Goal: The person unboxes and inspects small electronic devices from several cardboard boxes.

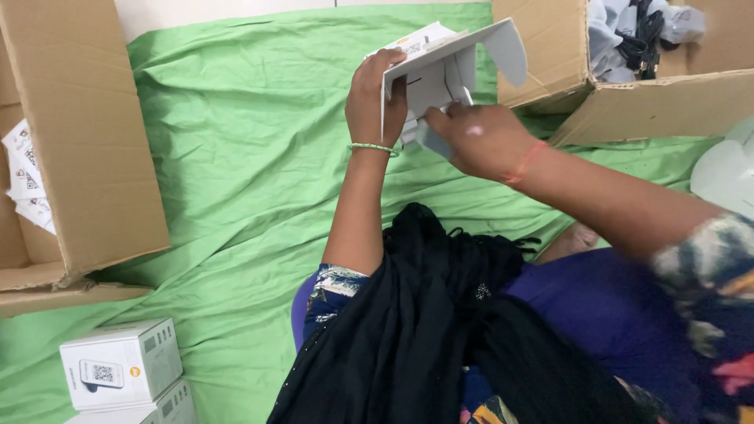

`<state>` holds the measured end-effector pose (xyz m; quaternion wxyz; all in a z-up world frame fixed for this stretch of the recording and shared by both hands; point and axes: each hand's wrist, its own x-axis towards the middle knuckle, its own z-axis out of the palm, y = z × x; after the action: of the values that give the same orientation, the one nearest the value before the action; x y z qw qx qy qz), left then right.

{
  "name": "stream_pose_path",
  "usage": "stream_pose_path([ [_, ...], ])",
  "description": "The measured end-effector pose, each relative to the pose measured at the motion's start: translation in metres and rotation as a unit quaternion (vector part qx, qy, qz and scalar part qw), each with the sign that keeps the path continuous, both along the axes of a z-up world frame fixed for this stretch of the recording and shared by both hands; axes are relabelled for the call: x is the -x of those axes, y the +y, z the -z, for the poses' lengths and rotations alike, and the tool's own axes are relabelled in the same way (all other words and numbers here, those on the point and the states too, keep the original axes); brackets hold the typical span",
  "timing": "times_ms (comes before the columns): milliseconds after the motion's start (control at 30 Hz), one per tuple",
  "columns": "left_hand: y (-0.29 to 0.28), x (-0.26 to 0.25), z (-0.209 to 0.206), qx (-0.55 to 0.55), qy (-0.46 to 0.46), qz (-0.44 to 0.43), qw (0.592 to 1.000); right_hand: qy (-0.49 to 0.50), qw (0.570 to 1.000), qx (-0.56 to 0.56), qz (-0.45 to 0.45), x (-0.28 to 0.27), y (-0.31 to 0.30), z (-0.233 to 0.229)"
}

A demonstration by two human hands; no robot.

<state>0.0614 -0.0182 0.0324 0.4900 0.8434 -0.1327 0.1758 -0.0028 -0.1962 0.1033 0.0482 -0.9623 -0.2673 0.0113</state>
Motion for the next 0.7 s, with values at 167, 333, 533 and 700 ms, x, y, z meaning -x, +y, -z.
stream_pose_path([
  [167,-0.002,0.003,-0.001,-0.01,0.016,-0.007,1.0,0.191,0.96,-0.079,0.189,0.018,-0.118,-0.066],
  [333,-0.002,0.004,0.005,-0.021,-0.001,0.002,1.0,0.044,0.936,-0.206,0.283,-0.018,-0.272,0.03],
  [533,-0.003,0.009,0.011,-0.025,-0.011,0.006,1.0,-0.006,0.933,-0.179,0.312,-0.049,-0.29,0.074],
  [700,0.0,0.008,0.017,-0.028,-0.007,0.011,1.0,-0.011,0.961,-0.091,0.263,-0.027,-0.164,-0.023],
])
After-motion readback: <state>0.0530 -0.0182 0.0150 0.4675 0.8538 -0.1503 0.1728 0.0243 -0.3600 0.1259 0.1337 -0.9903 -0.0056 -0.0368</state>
